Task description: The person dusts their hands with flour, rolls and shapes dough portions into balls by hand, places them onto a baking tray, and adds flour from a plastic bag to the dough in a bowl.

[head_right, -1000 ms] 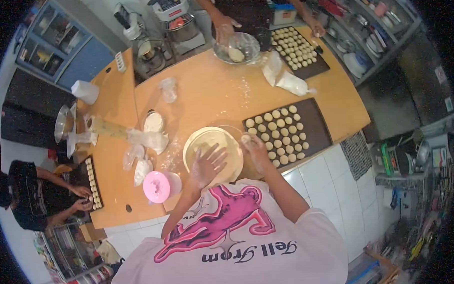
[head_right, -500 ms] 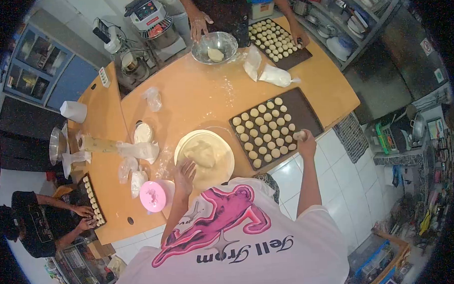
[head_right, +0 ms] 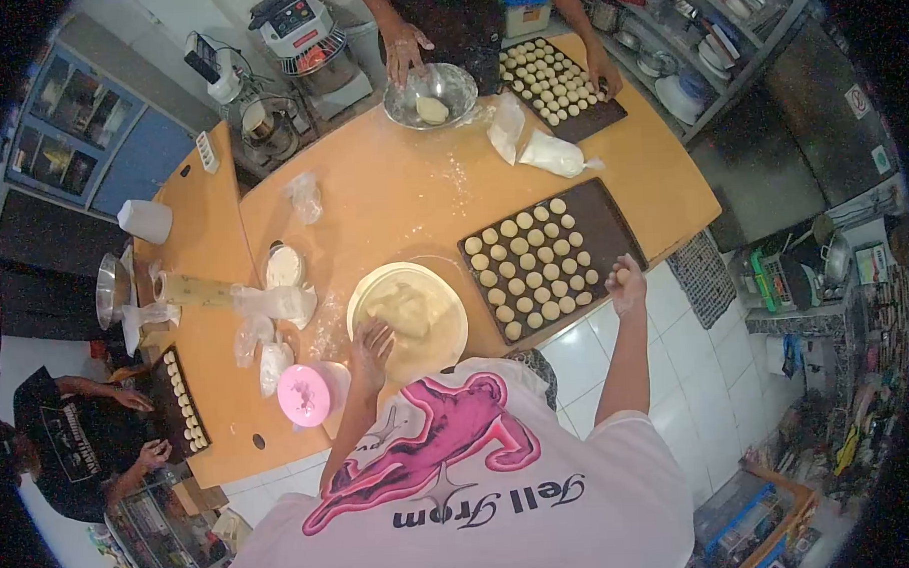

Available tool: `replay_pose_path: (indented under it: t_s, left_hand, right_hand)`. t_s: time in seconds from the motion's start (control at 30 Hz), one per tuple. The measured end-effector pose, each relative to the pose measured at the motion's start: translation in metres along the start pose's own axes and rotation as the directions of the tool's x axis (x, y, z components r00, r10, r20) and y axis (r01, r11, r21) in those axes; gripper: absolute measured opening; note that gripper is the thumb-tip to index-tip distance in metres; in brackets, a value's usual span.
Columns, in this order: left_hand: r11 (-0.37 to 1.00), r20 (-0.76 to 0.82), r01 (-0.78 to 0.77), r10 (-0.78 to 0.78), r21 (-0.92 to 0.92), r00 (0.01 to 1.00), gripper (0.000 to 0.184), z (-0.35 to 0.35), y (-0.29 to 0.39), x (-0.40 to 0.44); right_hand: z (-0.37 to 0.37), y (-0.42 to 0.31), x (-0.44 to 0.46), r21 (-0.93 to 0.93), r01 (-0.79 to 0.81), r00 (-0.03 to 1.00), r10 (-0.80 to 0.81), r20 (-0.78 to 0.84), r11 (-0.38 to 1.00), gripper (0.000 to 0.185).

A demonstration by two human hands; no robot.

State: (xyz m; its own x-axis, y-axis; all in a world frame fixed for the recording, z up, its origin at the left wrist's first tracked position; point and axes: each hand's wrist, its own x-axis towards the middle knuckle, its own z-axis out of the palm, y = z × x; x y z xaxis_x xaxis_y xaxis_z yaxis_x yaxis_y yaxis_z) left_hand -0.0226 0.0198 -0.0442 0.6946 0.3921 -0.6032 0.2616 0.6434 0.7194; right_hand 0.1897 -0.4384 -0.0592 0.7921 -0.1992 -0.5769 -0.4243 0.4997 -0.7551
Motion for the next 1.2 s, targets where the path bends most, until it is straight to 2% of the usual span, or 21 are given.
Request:
replay_pose_path:
  t_s: [0.03, 0.07, 0.1, 0.13, 0.17, 0.27, 0.3, 0.5, 0.6, 0.7, 0.9, 1.0, 1.03, 1.1, 1.2]
  left_hand:
    - [1.0, -0.003, -0.004, 0.004, 0.008, 1.0, 0.049, -0.001, -0.001, 0.001]
    - [1.0, -0.006, -0.002, 0.002, 0.011, 1.0, 0.049, -0.003, -0.002, 0.002]
    - [1.0, -0.009, 0.001, -0.001, 0.013, 1.0, 0.049, -0.003, -0.002, 0.002]
    - [1.0, -0.013, 0.002, -0.002, 0.014, 1.0, 0.048, -0.003, -0.001, 0.002]
    - [1.0, -0.015, 0.008, -0.007, 0.013, 1.0, 0.049, -0.002, -0.001, 0.002]
    - [1.0, -0.024, 0.011, -0.011, 0.011, 1.0, 0.049, 0.0, 0.0, 0.001]
    - [1.0, -0.024, 0.006, -0.005, 0.015, 1.0, 0.05, 0.0, 0.0, 0.0]
    - [1.0, -0.004, -0.011, 0.011, 0.008, 1.0, 0.05, -0.005, -0.007, 0.002]
    - [1.0, -0.017, -0.008, 0.008, 0.0, 1.0, 0.05, -0.003, -0.006, 0.001]
    - [1.0, -0.03, -0.006, 0.006, 0.003, 1.0, 0.049, -0.002, -0.006, 0.001]
    - [1.0, -0.035, 0.004, -0.004, 0.004, 0.999, 0.046, 0.0, -0.004, -0.001]
    - [1.0, -0.035, 0.008, -0.008, -0.002, 0.999, 0.046, 0.0, -0.002, -0.002]
    - [1.0, -0.038, 0.01, -0.01, -0.009, 0.999, 0.046, 0.0, -0.003, -0.001]
    - [1.0, -0.035, 0.012, -0.012, -0.005, 0.999, 0.047, 0.001, -0.003, -0.002]
    - [1.0, -0.006, -0.006, 0.006, 0.002, 1.0, 0.049, 0.0, -0.005, -0.002]
  right_hand:
    - [0.0, -0.001, 0.003, -0.286, 0.021, 0.999, -0.031, -0.031, 0.958, 0.016]
    - [-0.002, -0.002, 0.005, -0.548, 0.028, 0.996, -0.068, -0.053, 0.836, 0.018]
    - [-0.006, 0.003, 0.008, -0.749, 0.196, 0.973, -0.223, 0.066, 0.633, 0.02]
    - [-0.013, 0.012, 0.016, -0.869, 0.34, 0.917, -0.332, 0.222, 0.36, 0.023]
    - [-0.02, 0.019, 0.025, -0.894, 0.445, 0.835, -0.383, 0.396, 0.045, 0.026]
    - [0.003, 0.006, 0.003, -0.943, 0.33, 0.934, -0.127, 0.334, -0.05, 0.038]
    - [0.007, 0.006, 0.001, -0.938, 0.305, 0.938, -0.118, 0.325, -0.162, 0.038]
    - [0.03, -0.003, -0.015, -0.925, 0.256, 0.957, -0.059, 0.283, -0.279, 0.036]
    - [0.032, 0.0, -0.018, -0.891, 0.294, 0.923, -0.14, 0.359, -0.346, 0.035]
    - [0.022, 0.008, -0.011, -0.887, 0.357, 0.863, -0.261, 0.434, -0.293, 0.03]
    - [0.016, 0.01, -0.01, -0.899, 0.373, 0.856, -0.289, 0.429, -0.228, 0.028]
    - [0.007, 0.005, -0.005, -0.95, 0.307, 0.933, -0.212, 0.29, 0.052, 0.025]
    - [0.001, 0.005, -0.002, -0.945, 0.319, 0.932, -0.207, 0.299, 0.071, 0.025]
    - [-0.01, 0.006, 0.0, -0.934, 0.341, 0.928, -0.196, 0.316, 0.107, 0.026]
    - [-0.015, 0.009, -0.008, -0.924, 0.383, 0.906, -0.188, 0.379, -0.018, 0.028]
